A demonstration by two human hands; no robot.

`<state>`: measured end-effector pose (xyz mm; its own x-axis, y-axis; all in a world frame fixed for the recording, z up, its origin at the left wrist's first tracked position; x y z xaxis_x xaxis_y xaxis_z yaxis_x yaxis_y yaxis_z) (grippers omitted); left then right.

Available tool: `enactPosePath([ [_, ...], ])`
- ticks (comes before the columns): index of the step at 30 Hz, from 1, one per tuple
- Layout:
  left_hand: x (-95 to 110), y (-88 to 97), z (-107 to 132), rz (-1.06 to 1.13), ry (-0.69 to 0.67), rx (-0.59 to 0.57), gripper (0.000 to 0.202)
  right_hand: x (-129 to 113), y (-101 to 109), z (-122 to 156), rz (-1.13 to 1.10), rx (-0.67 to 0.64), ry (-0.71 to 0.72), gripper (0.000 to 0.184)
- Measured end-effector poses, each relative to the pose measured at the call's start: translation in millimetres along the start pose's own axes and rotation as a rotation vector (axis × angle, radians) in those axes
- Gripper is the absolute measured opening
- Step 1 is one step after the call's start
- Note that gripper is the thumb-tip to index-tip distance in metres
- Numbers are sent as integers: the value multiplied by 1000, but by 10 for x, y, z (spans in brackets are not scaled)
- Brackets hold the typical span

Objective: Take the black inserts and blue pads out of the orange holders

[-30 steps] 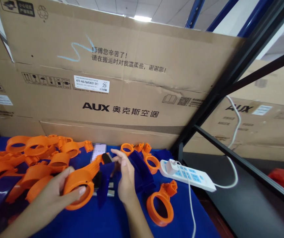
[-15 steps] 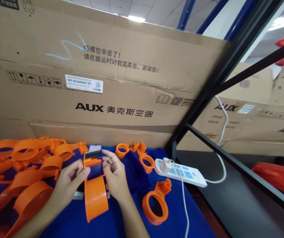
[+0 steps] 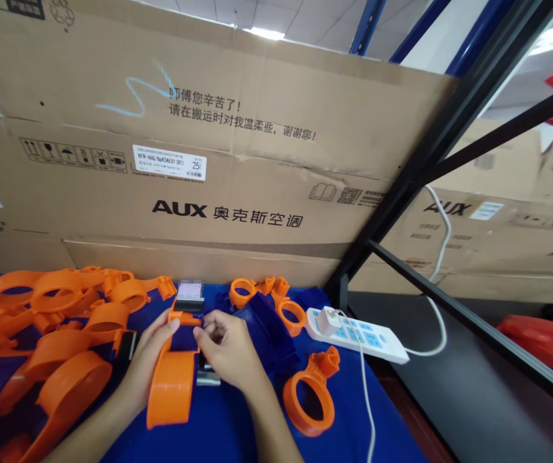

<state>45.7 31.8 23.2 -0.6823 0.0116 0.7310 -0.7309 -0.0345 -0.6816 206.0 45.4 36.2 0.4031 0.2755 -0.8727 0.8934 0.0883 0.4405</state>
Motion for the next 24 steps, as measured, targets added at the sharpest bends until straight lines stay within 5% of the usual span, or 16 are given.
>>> enactPosePath([
  [6, 42, 20, -153, -63, 90, -47, 34, 38, -126, 34, -7, -51, -102, 38],
  [11, 107, 87, -81, -108, 50, 30, 41, 45, -236, 79, -86, -188, -138, 36],
  [24, 165, 38, 20, 84, 163, 21, 41, -95, -130, 92, -155, -258, -105, 39],
])
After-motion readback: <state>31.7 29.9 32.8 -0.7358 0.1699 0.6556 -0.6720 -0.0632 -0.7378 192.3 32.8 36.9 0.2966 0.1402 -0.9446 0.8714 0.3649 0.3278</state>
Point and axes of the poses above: each hand's wrist, its own z-axis away from the middle knuckle, its own y-axis out of the back of the hand, x = y × z, the point moved 1 cm from there along -z, towards the middle knuckle, and after that the axes turned 14 degrees about z, right-handed, at the moved point
